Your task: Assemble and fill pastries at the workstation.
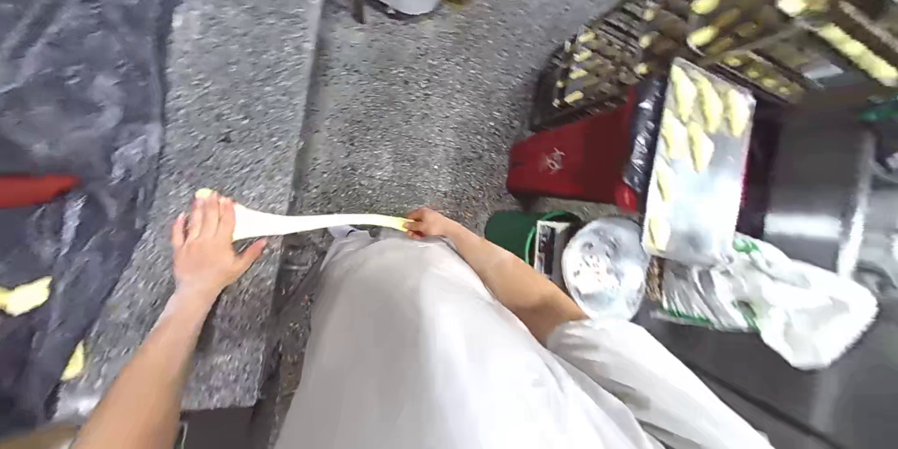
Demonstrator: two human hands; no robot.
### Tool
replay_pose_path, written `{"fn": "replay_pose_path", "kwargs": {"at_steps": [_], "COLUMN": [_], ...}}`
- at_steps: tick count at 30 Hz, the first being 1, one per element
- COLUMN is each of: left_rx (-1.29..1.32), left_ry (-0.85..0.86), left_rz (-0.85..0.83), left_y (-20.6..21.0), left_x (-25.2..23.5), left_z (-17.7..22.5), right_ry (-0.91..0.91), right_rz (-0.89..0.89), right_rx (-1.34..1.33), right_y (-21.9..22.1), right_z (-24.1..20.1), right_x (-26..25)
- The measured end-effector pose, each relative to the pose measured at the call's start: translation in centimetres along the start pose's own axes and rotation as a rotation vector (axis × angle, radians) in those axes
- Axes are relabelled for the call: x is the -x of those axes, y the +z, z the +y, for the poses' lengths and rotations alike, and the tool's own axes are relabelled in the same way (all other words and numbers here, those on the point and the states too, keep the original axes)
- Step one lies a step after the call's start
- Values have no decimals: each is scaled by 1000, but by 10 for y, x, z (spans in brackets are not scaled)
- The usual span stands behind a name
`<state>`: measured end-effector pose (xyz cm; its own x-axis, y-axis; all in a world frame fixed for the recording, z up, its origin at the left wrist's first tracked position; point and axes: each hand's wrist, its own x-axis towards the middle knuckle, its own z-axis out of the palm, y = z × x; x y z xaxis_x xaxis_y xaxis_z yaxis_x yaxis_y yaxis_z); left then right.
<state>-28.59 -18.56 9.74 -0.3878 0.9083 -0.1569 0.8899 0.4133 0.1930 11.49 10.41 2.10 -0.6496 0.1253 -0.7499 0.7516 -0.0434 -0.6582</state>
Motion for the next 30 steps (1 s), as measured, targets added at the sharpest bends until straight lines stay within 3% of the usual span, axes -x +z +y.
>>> {"fn": "replay_pose_path", "kwargs": {"at_steps": [2, 5, 7, 9, 11, 16, 19, 23, 28, 30], "left_rx": [-5, 12, 59, 97, 120, 224, 289, 445, 643, 681], "left_ry": [0, 2, -24, -76, -145, -450, -653, -850, -1045, -1090], "left_rz": [5, -6, -36, -14, 48, 310, 317, 391, 360, 525], "left_y": [2, 3, -1, -4, 0, 8, 9, 6, -19, -16], "left_x": [3, 4, -2, 4, 11, 29, 37, 28, 12, 14], "left_z": [-4, -10, -6, -8, -9, 1, 20, 40, 51, 55], "right_ry": [31, 272, 367, 234, -27, -656, -831, -819, -812, -906], "right_rz": [35, 224, 357, 470, 519, 277, 55, -79, -348, -380], "right_rx": [106, 139, 154, 190, 258, 517, 775, 1100, 1071, 966], "right_y": [1, -5, -12, -8, 4, 55, 98, 131, 112, 99], "right_z": [11, 32, 20, -24, -92, -276, -339, -372, -388, -391], "right_x": [-12, -15, -14, -22, -34, -75, -120, -169, -184, -190]}}
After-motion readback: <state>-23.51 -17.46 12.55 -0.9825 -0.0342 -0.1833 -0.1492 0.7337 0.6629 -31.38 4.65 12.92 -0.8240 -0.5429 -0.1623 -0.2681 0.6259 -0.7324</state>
